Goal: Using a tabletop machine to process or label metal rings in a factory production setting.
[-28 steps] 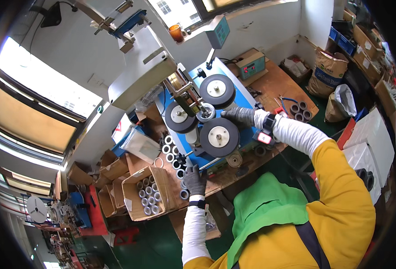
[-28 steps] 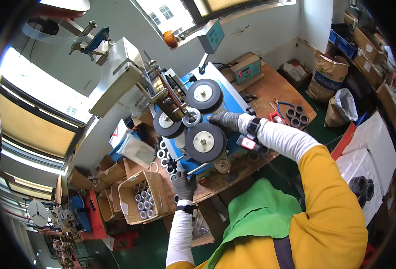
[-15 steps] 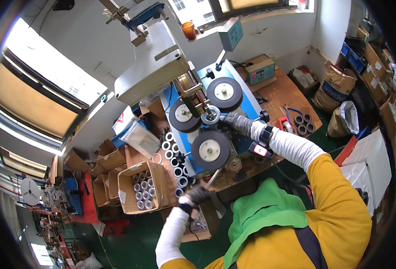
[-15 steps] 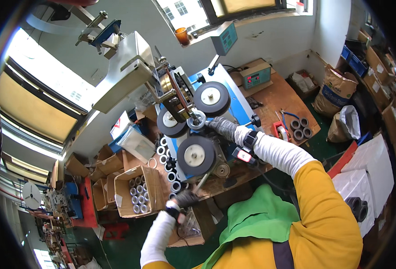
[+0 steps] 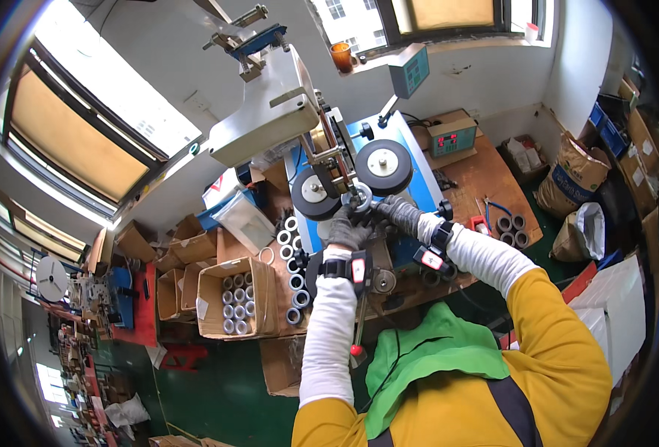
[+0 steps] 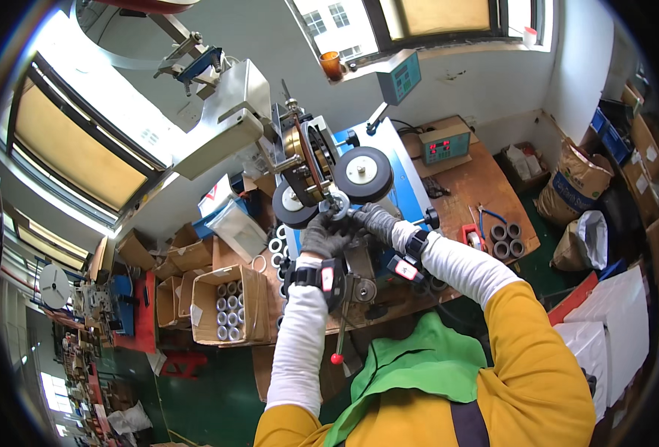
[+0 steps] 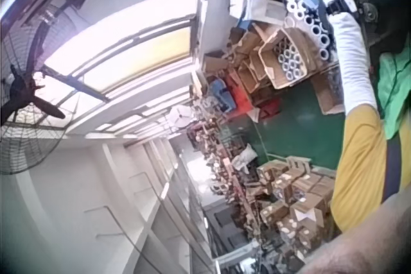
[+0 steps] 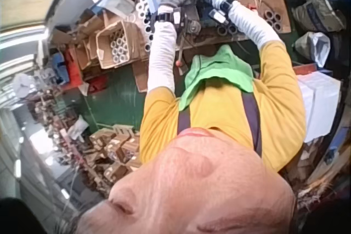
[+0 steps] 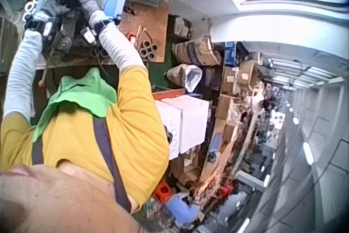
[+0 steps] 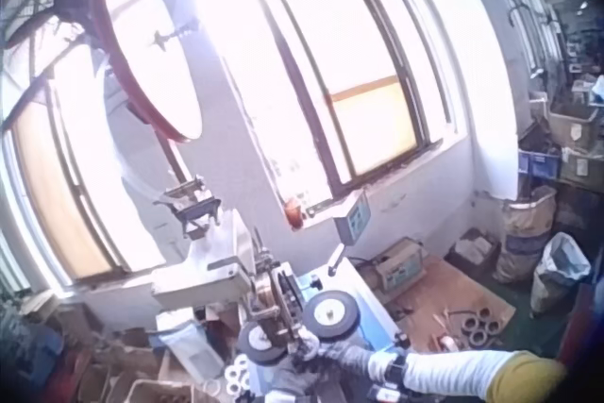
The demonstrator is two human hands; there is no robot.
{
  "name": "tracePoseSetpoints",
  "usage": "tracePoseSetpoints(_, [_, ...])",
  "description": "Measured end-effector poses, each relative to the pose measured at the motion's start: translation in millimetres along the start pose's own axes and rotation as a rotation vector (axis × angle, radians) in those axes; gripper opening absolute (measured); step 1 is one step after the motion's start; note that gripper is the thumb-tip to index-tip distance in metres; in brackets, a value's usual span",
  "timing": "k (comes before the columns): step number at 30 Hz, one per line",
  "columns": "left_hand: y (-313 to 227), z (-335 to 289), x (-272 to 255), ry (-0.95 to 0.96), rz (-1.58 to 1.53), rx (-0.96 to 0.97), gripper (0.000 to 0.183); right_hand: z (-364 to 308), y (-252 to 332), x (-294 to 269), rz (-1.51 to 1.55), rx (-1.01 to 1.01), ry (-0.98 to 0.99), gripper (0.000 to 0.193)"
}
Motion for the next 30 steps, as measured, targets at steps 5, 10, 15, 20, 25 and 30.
tracePoseSetpoints(5, [-5.3, 22.2, 5.5, -0.048, -0.087, 0.189, 0.027, -23.4, 96.3, -4.9, -0.439, -0.496, -0.220, 0.024])
tracePoseSetpoints(10, [7.2, 28.2, 10.4, -0.022, -0.191, 0.104, 0.032, 1.6, 114.8, -2.3, -0.358, -0.593, -0.166, 0.023])
tracePoseSetpoints(15, [11.5, 25.6, 6.7, -0.044, -0.088, 0.137, 0.028, 16.8, 116.2, 2.2, -0.266, -0.661, -0.008, 0.018])
tracePoseSetpoints(20, [26.3, 19.4, 2.2, 0.154, -0.077, 0.306, 0.029, -15.8, 107.6, 27.0, -0.555, -0.812, 0.175, 0.022])
tracePoseSetpoints(25, [72.9, -18.7, -26.7, -0.097, -0.252, 0.270, 0.031, -43.0, 77.7, 3.5, -0.617, -0.496, 0.125, 0.031])
tracePoseSetpoints(30, [106.0, -12.3, -50.9, -0.059, -0.231, 0.300, 0.026, -19.9, 60.1, 7.0, -0.460, -0.306, 0.054, 0.027])
Point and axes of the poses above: each hand's wrist, its own z-axis towards the middle knuckle, its own x-axis out of the palm, y = z × x, the point moved 10 cm from there along z, towards the middle knuckle, and after that the axes turned 2 degrees about z, right-handed, at the moved point
